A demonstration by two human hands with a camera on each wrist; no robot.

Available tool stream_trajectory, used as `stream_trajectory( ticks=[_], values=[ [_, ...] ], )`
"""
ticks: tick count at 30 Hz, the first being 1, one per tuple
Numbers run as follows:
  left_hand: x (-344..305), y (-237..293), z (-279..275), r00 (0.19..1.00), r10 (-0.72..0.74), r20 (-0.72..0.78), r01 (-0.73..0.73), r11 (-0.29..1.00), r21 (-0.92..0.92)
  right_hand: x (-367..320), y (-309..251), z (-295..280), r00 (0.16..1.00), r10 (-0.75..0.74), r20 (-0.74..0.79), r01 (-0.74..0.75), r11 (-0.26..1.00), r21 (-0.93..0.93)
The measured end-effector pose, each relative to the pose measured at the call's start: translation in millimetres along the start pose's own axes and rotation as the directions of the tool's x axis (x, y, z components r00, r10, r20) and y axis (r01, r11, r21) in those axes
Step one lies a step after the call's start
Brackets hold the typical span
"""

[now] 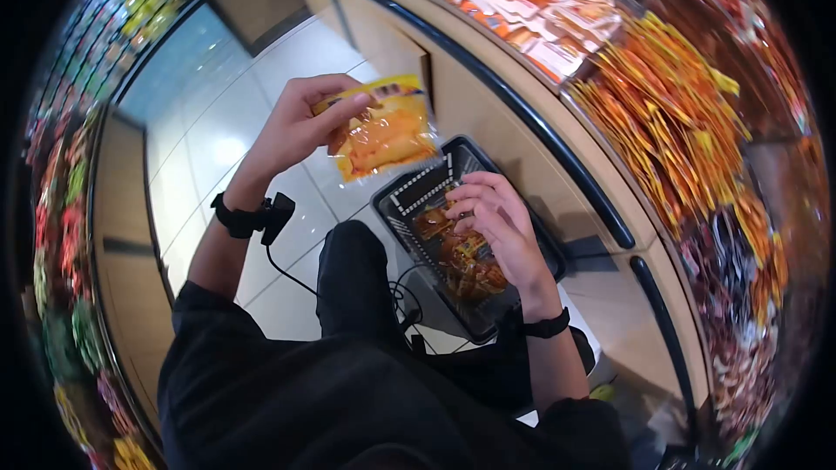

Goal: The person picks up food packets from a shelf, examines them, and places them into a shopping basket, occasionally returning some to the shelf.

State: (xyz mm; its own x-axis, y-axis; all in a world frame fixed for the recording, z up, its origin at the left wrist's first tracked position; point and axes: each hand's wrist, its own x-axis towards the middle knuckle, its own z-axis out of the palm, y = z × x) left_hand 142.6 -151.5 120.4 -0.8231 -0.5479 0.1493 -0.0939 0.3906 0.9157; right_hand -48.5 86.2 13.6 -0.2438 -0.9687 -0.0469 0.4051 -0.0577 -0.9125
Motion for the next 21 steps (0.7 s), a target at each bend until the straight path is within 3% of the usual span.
stream_trajectory(
  ticks=[1, 2, 3, 6, 8, 10, 14, 18, 21],
  values=[
    [-7, 12, 1, 0.997, 0.008, 0.081, -0.007, 1.0, -0.014, 4, -2, 3, 0.99, -0.078, 0.115, 0.068, 0.994, 0.085],
    [-14, 19, 2, 0.998, -0.012, 0.059, 0.012, 1.0, -0.01, 8, -2, 5, 0.965, -0.159, 0.209, 0.122, 0.976, 0.179],
    [-19, 24, 4, 0.99, -0.052, 0.129, 0.049, 0.998, 0.026, 13, 1, 8, 0.955, -0.196, 0.225, 0.149, 0.966, 0.21],
    [-26, 17, 14, 0.964, -0.125, 0.235, 0.117, 0.992, 0.049, 14, -6, 18, 0.954, -0.109, 0.279, 0.079, 0.99, 0.119],
    [-30, 12, 22, 0.957, -0.151, 0.248, 0.151, 0.988, 0.021, 11, -5, 26, 0.962, -0.108, 0.252, 0.08, 0.99, 0.118],
    [-33, 9, 30, 0.958, -0.175, 0.225, 0.172, 0.985, 0.033, 14, -3, 25, 0.962, -0.031, 0.271, 0.035, 0.999, -0.009],
    [-28, 15, 29, 0.941, -0.237, 0.243, 0.219, 0.971, 0.098, 16, -2, 23, 0.967, -0.003, 0.253, 0.007, 1.0, -0.015],
    [-22, 6, 30, 0.949, -0.201, 0.243, 0.189, 0.979, 0.075, 14, -2, 23, 0.972, 0.006, 0.234, -0.007, 1.0, 0.003],
    [-19, -2, 30, 0.913, -0.257, 0.318, 0.24, 0.966, 0.092, 15, 2, 20, 0.972, 0.011, 0.234, -0.013, 1.0, 0.008]
  ],
)
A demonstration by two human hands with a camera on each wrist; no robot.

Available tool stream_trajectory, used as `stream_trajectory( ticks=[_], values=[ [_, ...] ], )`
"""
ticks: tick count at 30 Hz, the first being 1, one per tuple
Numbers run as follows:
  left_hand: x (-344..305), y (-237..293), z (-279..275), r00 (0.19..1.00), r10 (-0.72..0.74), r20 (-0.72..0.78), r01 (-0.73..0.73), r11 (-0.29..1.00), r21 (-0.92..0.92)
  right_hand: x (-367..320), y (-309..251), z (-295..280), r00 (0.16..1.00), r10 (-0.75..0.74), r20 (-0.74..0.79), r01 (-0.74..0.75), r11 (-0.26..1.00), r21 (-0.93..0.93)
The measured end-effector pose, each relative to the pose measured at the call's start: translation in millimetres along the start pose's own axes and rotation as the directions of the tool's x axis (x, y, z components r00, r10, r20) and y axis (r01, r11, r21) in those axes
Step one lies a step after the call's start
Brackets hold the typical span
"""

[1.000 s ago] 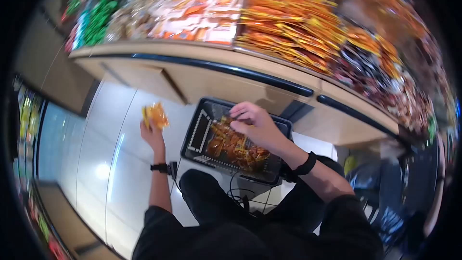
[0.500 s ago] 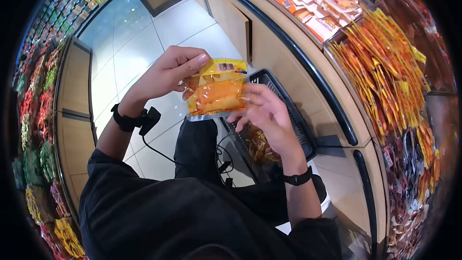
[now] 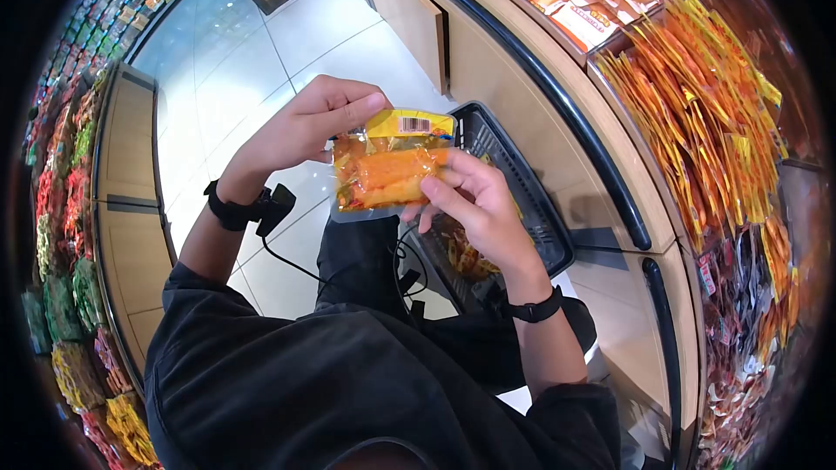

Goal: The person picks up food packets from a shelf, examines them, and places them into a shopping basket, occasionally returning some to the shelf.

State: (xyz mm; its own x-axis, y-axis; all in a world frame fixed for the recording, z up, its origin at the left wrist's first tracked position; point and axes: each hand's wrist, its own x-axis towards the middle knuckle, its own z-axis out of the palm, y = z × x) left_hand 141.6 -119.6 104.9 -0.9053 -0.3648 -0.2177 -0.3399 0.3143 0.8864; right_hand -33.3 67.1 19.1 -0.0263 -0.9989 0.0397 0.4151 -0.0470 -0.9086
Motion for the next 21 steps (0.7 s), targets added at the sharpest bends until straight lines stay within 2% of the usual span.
stream_trajectory(
  ticks=[2, 3, 4, 5, 7, 9, 10, 12, 13, 14, 15, 16, 17, 18, 19, 20, 21],
  values=[
    [14, -20, 6, 0.962, 0.248, -0.114, -0.254, 0.967, -0.036, 0, 1, -2, 0.995, 0.066, -0.075, -0.066, 0.998, 0.001],
    [17, -20, 8, 0.96, 0.267, -0.084, -0.27, 0.962, -0.033, 0, 2, -3, 0.993, 0.047, -0.105, -0.047, 0.999, -0.001],
    [14, -18, 16, 0.876, 0.414, -0.246, -0.287, 0.86, 0.423, -2, 5, -5, 0.983, 0.069, -0.171, -0.066, 0.998, 0.025],
    [11, -15, 29, 0.727, 0.609, -0.317, -0.168, 0.606, 0.778, -7, 9, -10, 0.966, 0.093, -0.241, -0.082, 0.995, 0.054],
    [4, -11, 65, 0.804, 0.574, -0.154, -0.303, 0.619, 0.725, -14, 25, -27, 0.944, 0.124, -0.307, -0.101, 0.991, 0.09],
    [10, -25, 99, 0.836, 0.548, -0.041, -0.326, 0.555, 0.765, -18, 32, -31, 0.92, 0.129, -0.371, -0.094, 0.989, 0.111],
    [15, -37, 108, 0.823, 0.568, 0.003, -0.373, 0.536, 0.758, -19, 33, -34, 0.927, 0.137, -0.349, -0.111, 0.989, 0.092],
    [29, -59, 119, 0.842, 0.535, -0.071, -0.327, 0.61, 0.721, -18, 19, -32, 0.949, 0.131, -0.286, -0.138, 0.99, -0.007],
    [31, -62, 120, 0.833, 0.552, -0.048, -0.353, 0.595, 0.722, -17, 11, -29, 0.959, 0.12, -0.258, -0.134, 0.99, -0.036],
    [32, -64, 119, 0.889, 0.411, -0.202, -0.288, 0.845, 0.451, -16, 12, -30, 0.972, 0.079, -0.219, -0.072, 0.997, 0.036],
    [34, -68, 120, 0.932, 0.211, -0.293, -0.185, 0.976, 0.114, -16, 13, -32, 0.971, 0.064, -0.232, -0.057, 0.998, 0.036],
    [42, -72, 123, 0.891, 0.225, -0.395, -0.258, 0.966, -0.033, -16, 15, -33, 0.922, -0.097, -0.375, 0.029, 0.983, -0.182],
    [45, -74, 123, 0.894, 0.231, -0.383, -0.26, 0.965, -0.026, -15, 18, -35, 0.838, -0.273, -0.472, 0.073, 0.914, -0.398],
    [47, -74, 125, 0.93, 0.083, -0.358, -0.225, 0.898, -0.378, -14, 22, -38, 0.752, -0.425, -0.503, 0.087, 0.821, -0.564],
    [47, -68, 127, 0.957, -0.062, -0.283, -0.155, 0.717, -0.68, -12, 21, -41, 0.722, -0.426, -0.545, 0.125, 0.855, -0.503],
    [51, -61, 133, 0.963, -0.002, -0.269, -0.218, 0.579, -0.786, -12, 22, -49, 0.789, -0.319, -0.525, 0.117, 0.917, -0.38],
    [54, -63, 136, 0.971, 0.048, -0.236, -0.224, 0.539, -0.812, -12, 28, -55, 0.852, -0.205, -0.483, 0.095, 0.966, -0.242]
  ],
)
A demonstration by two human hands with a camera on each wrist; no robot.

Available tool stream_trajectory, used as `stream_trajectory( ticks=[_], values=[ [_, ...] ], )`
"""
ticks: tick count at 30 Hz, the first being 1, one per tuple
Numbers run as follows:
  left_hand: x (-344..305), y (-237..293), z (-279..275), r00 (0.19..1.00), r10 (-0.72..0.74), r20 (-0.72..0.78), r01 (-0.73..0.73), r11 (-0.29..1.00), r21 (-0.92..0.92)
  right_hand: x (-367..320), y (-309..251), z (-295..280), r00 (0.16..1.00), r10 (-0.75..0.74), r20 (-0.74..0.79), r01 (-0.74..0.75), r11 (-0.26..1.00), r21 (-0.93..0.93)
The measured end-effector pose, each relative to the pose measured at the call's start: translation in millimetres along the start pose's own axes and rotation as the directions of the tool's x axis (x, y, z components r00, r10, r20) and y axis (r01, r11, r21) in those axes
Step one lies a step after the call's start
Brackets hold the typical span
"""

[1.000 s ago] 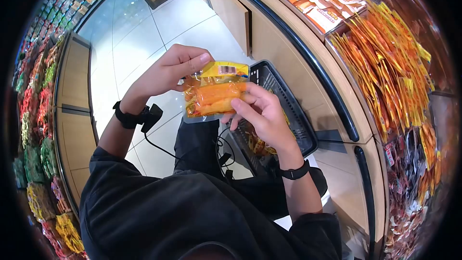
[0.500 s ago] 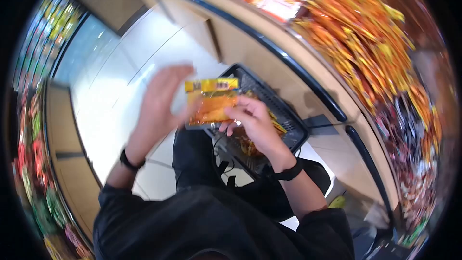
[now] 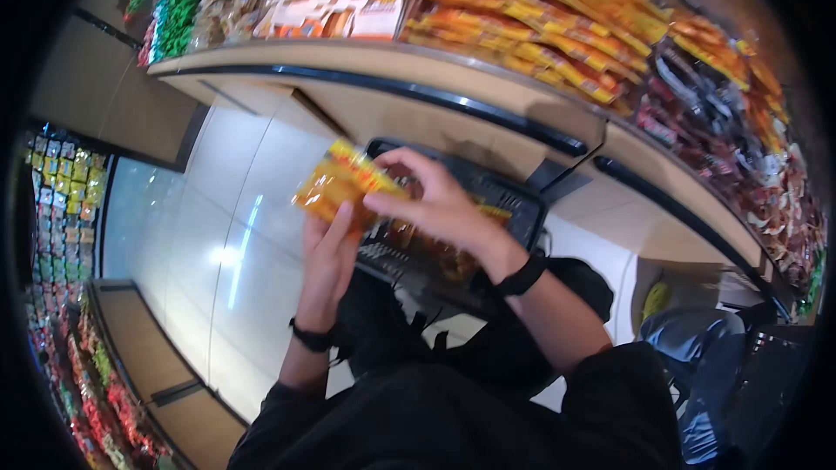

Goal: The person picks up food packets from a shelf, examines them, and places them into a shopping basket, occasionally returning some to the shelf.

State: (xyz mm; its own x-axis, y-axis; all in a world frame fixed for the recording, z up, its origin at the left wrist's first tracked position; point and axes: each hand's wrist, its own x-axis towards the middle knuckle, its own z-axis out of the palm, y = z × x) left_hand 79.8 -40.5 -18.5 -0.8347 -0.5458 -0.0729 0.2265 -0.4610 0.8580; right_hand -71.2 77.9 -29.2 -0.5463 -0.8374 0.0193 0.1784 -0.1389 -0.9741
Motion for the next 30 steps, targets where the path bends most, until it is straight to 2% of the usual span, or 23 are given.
stream_trajectory(
  ticks=[2, 3, 5, 6, 8, 10, 11, 12, 13, 14, 16, 18, 19, 20, 22, 23, 24, 25, 26, 27, 28, 29, 30],
  values=[
    [6, -3, 6, 1.0, -0.009, -0.005, 0.009, 0.999, -0.036, 1, -19, 5, 0.998, -0.019, 0.06, 0.015, 0.998, 0.055],
    [8, -1, 3, 1.0, -0.019, -0.011, 0.019, 0.999, -0.026, 4, -15, 3, 0.997, -0.055, 0.046, 0.055, 0.998, -0.007],
    [16, -1, 3, 0.998, -0.036, -0.057, 0.044, 0.989, 0.14, 8, -7, -2, 0.998, -0.059, 0.001, 0.059, 0.997, -0.039],
    [21, 4, 1, 0.998, -0.05, -0.047, 0.057, 0.989, 0.137, 5, -7, -5, 0.999, -0.032, -0.012, 0.031, 0.998, -0.047],
    [34, 34, -11, 0.993, 0.09, 0.071, -0.111, 0.918, 0.382, 1, -6, -10, 0.997, -0.076, -0.019, 0.072, 0.985, -0.154],
    [43, 72, -14, 0.962, 0.094, 0.257, -0.248, 0.695, 0.675, -1, -16, -15, 0.99, -0.138, 0.022, 0.138, 0.934, -0.329],
    [42, 89, 4, 0.943, 0.066, 0.325, -0.315, 0.481, 0.818, -2, -21, -17, 0.978, -0.196, 0.075, 0.209, 0.888, -0.41],
    [44, 99, 22, 0.895, 0.059, 0.442, -0.442, 0.253, 0.861, -3, -25, -18, 0.961, -0.24, 0.133, 0.275, 0.831, -0.484],
    [52, 101, 28, 0.767, 0.036, 0.641, -0.642, 0.05, 0.765, -1, -26, -18, 0.946, -0.265, 0.188, 0.324, 0.807, -0.493],
    [59, 104, 34, 0.605, -0.026, 0.796, -0.789, -0.149, 0.596, 2, -25, -18, 0.905, -0.371, 0.206, 0.424, 0.756, -0.499],
    [60, 99, 44, 0.587, -0.073, 0.806, -0.804, -0.169, 0.57, 3, -34, -20, 0.903, -0.381, 0.197, 0.426, 0.74, -0.521],
    [68, 89, 42, 0.672, -0.293, 0.68, -0.738, -0.19, 0.648, 7, -37, -24, 0.9, -0.379, 0.214, 0.429, 0.696, -0.575],
    [71, 97, 49, 0.617, -0.291, 0.731, -0.787, -0.222, 0.576, 10, -37, -26, 0.905, -0.36, 0.227, 0.419, 0.66, -0.624],
    [75, 107, 52, 0.61, -0.295, 0.735, -0.792, -0.233, 0.563, 14, -37, -26, 0.9, -0.376, 0.221, 0.427, 0.656, -0.623],
    [82, 130, 55, 0.626, -0.084, 0.775, -0.763, -0.272, 0.587, 18, -33, -25, 0.869, -0.495, -0.001, 0.443, 0.777, -0.448],
    [84, 142, 60, 0.611, 0.055, 0.789, -0.749, -0.283, 0.6, 20, -29, -28, 0.877, -0.475, -0.077, 0.401, 0.809, -0.431],
    [86, 153, 69, 0.582, 0.194, 0.79, -0.735, -0.289, 0.613, 21, -18, -28, 0.844, -0.481, -0.237, 0.331, 0.815, -0.476],
    [90, 159, 80, 0.513, 0.307, 0.802, -0.731, -0.334, 0.595, 21, -9, -30, 0.871, -0.407, -0.274, 0.24, 0.841, -0.485],
    [95, 164, 90, 0.432, 0.416, 0.8, -0.72, -0.375, 0.584, 20, -4, -31, 0.893, -0.329, -0.308, 0.146, 0.858, -0.492],
    [100, 165, 102, 0.373, 0.467, 0.802, -0.724, -0.395, 0.566, 19, 0, -30, 0.891, -0.328, -0.313, 0.143, 0.859, -0.492],
    [108, 161, 115, 0.374, 0.465, 0.802, -0.726, -0.392, 0.565, 18, 3, -26, 0.937, -0.224, -0.266, 0.097, 0.902, -0.421],
    [117, 156, 130, 0.281, 0.457, 0.844, -0.788, -0.393, 0.475, 17, 1, -22, 0.97, -0.122, -0.208, 0.042, 0.935, -0.353],
    [126, 150, 141, 0.183, 0.451, 0.874, -0.838, -0.393, 0.378, 14, -4, -18, 0.983, -0.106, -0.152, 0.043, 0.929, -0.367]
  ],
)
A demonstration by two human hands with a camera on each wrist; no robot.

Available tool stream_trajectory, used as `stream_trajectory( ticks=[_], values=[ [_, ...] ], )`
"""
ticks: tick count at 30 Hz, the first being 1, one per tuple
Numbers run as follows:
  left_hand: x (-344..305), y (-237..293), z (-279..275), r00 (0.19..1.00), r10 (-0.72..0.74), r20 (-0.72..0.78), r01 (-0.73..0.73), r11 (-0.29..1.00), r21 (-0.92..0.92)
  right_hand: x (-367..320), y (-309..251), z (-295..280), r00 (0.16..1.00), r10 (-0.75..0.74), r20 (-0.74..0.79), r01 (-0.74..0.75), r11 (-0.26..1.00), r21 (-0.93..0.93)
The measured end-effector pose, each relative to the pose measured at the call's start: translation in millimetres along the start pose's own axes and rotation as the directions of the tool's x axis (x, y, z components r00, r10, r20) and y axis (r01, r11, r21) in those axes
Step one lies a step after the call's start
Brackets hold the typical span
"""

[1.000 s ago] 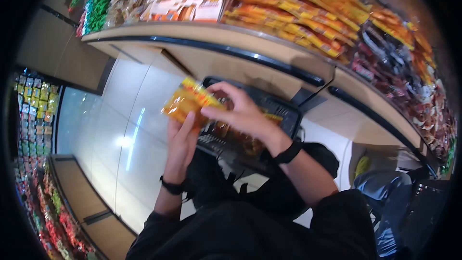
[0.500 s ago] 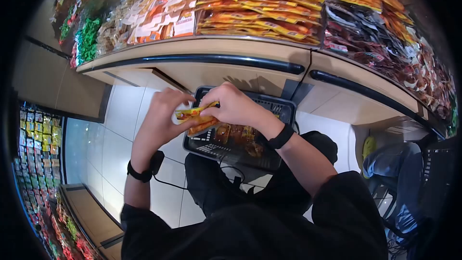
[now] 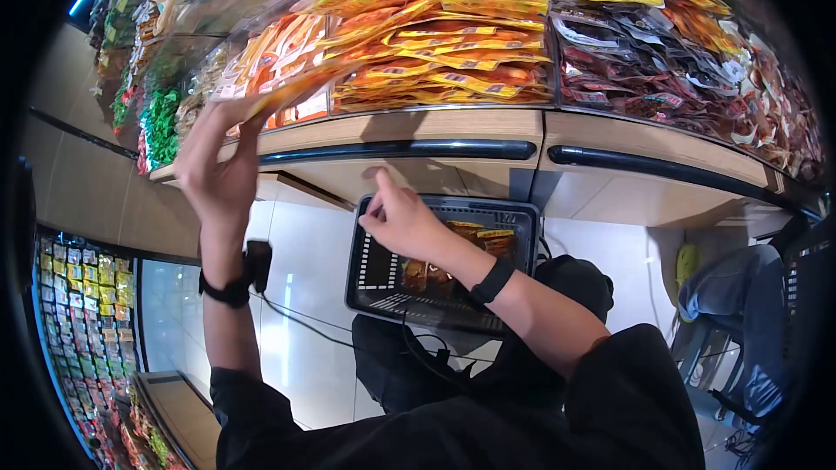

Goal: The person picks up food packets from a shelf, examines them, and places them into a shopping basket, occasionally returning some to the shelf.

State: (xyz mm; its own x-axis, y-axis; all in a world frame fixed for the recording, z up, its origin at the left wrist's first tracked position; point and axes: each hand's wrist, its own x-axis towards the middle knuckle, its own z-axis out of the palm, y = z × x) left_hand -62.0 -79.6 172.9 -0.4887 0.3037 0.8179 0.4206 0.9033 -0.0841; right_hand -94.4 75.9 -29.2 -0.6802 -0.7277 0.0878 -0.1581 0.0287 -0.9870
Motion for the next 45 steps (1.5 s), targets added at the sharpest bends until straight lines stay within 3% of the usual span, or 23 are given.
stream_trajectory(
  ticks=[2, 7, 15, 19, 22, 26, 28, 32, 36, 38, 42, 44, 45],
  values=[
    [7, -9, 26, 0.995, 0.095, 0.037, -0.094, 0.995, -0.028, -2, -6, 3, 0.998, -0.022, 0.057, 0.022, 1.0, 0.003],
    [12, -16, 59, 0.977, 0.191, 0.095, -0.186, 0.981, -0.053, -9, -3, 2, 0.997, -0.064, 0.032, 0.064, 0.998, 0.016],
    [-18, -35, 83, 0.98, 0.129, 0.152, -0.128, 0.992, -0.012, -9, -6, -7, 0.997, -0.076, 0.003, 0.076, 0.997, 0.027],
    [-22, -37, 75, 0.984, 0.16, 0.074, -0.156, 0.986, -0.062, -11, -7, -5, 0.995, -0.076, 0.061, 0.077, 0.997, -0.02],
    [-28, -39, 69, 0.982, 0.144, 0.123, -0.141, 0.99, -0.029, -11, -5, -5, 0.989, -0.058, 0.136, 0.06, 0.998, -0.014],
    [-28, -44, 73, 0.978, 0.13, 0.161, -0.131, 0.991, -0.008, -9, 2, 0, 0.987, -0.122, 0.107, 0.123, 0.992, -0.008],
    [-27, -45, 80, 0.982, 0.12, 0.144, -0.12, 0.993, -0.007, -10, -1, -2, 0.983, -0.04, 0.179, 0.052, 0.997, -0.065],
    [-21, -50, 96, 0.976, 0.131, 0.176, -0.131, 0.991, -0.014, -12, 2, 1, 0.98, -0.031, 0.195, 0.053, 0.993, -0.11],
    [-10, -48, 101, 0.956, 0.165, 0.244, -0.173, 0.985, 0.012, -15, 1, 1, 0.976, -0.03, 0.214, 0.06, 0.989, -0.137],
    [-5, -48, 101, 0.928, 0.127, 0.35, -0.145, 0.989, 0.024, -15, 1, 1, 0.975, -0.013, 0.224, 0.046, 0.989, -0.143],
    [7, -43, 102, 0.906, 0.175, 0.385, -0.179, 0.984, -0.027, -17, 4, 0, 0.972, -0.028, 0.233, 0.06, 0.989, -0.134],
    [16, -38, 96, 0.823, 0.087, 0.561, -0.132, 0.99, 0.04, -18, 3, 0, 0.971, -0.035, 0.236, 0.067, 0.989, -0.129],
    [17, -45, 101, 0.833, 0.153, 0.531, -0.168, 0.986, -0.021, -18, 0, -1, 0.969, -0.027, 0.246, 0.06, 0.99, -0.13]
  ],
)
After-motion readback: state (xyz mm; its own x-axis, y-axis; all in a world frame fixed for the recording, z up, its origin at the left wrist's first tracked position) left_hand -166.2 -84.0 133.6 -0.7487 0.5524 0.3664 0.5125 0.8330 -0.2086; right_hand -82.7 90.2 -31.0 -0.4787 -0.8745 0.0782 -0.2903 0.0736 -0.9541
